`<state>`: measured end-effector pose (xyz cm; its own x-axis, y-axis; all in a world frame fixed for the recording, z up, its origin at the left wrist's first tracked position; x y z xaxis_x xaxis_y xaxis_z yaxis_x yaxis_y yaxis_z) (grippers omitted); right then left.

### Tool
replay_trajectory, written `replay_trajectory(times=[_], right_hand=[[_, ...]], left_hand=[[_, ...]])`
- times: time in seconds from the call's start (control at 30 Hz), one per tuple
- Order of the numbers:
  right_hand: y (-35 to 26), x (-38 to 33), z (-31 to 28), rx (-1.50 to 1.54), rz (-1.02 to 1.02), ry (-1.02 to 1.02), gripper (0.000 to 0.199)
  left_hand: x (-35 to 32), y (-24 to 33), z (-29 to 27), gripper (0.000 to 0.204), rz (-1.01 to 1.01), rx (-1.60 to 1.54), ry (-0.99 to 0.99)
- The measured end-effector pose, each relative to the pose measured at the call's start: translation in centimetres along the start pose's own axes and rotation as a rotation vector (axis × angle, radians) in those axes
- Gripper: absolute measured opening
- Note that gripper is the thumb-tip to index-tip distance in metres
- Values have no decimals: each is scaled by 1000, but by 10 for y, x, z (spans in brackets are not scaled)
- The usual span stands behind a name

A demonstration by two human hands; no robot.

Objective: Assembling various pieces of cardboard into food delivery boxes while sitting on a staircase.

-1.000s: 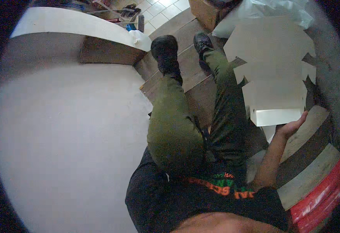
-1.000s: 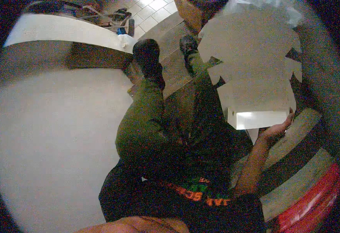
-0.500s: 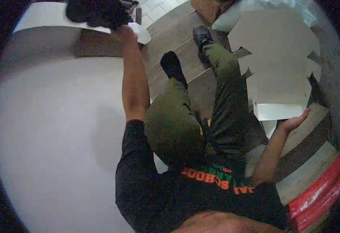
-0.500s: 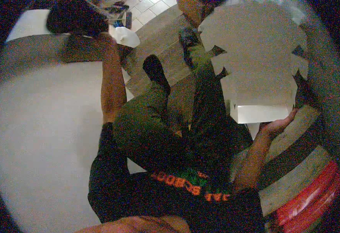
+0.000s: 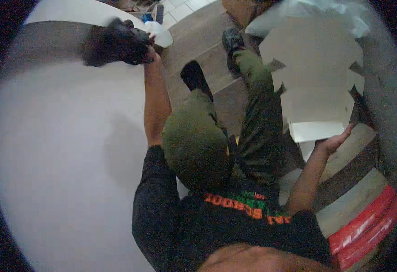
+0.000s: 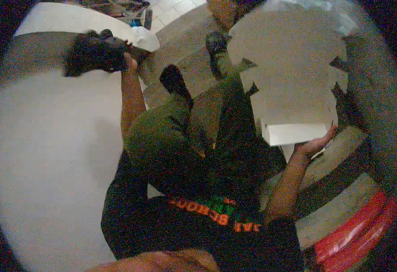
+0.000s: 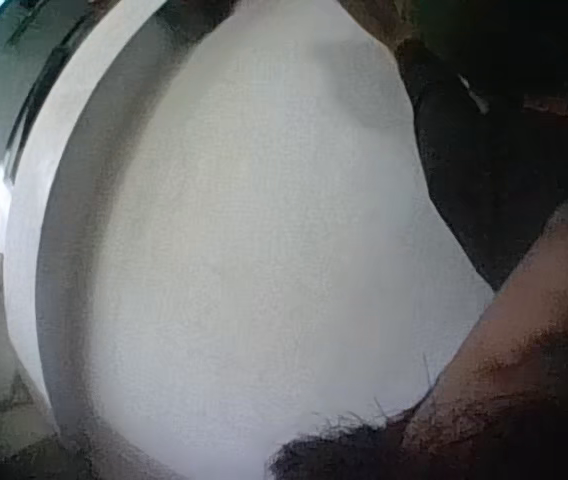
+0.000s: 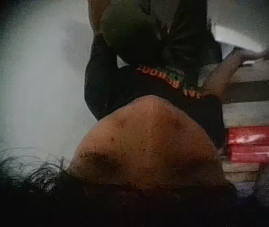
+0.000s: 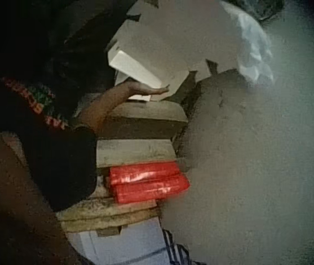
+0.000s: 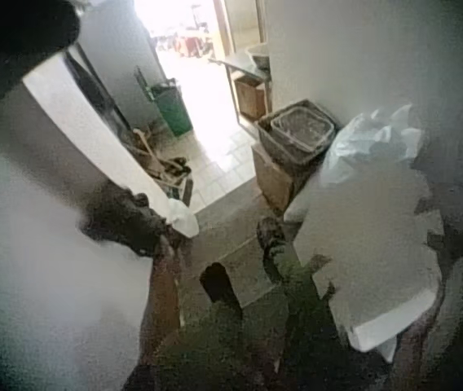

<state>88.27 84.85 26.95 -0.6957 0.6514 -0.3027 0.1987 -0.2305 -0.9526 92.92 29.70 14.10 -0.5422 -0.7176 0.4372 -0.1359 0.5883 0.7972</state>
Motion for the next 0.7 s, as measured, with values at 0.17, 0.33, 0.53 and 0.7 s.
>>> replay_trajectory(times=[0.17, 0.33, 0.53, 0.7], right_hand=[[5, 11, -42, 258, 33, -439, 67], [4, 2, 24, 73, 127, -135, 70], [-1, -10, 6, 30, 194, -125, 67], [-1, -7, -1, 14, 127, -104, 62]], left_hand=[[-8, 12, -9, 37, 86, -10, 129], [23, -30, -23, 38, 223, 25, 267], [-5, -6, -18, 68, -304, -547, 191], [5, 52, -13, 37, -242, -612, 316]])
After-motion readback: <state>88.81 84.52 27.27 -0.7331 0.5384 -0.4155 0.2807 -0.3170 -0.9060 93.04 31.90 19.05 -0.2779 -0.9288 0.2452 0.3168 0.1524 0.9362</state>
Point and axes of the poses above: each hand's wrist, its own x-axis towards the middle knuckle, its own z-axis out of the palm, y = z × x, the point moved 2 cm from there along x, towards the middle knuckle, and after that the axes turned 7 degrees about y, right-handed, at the moved point
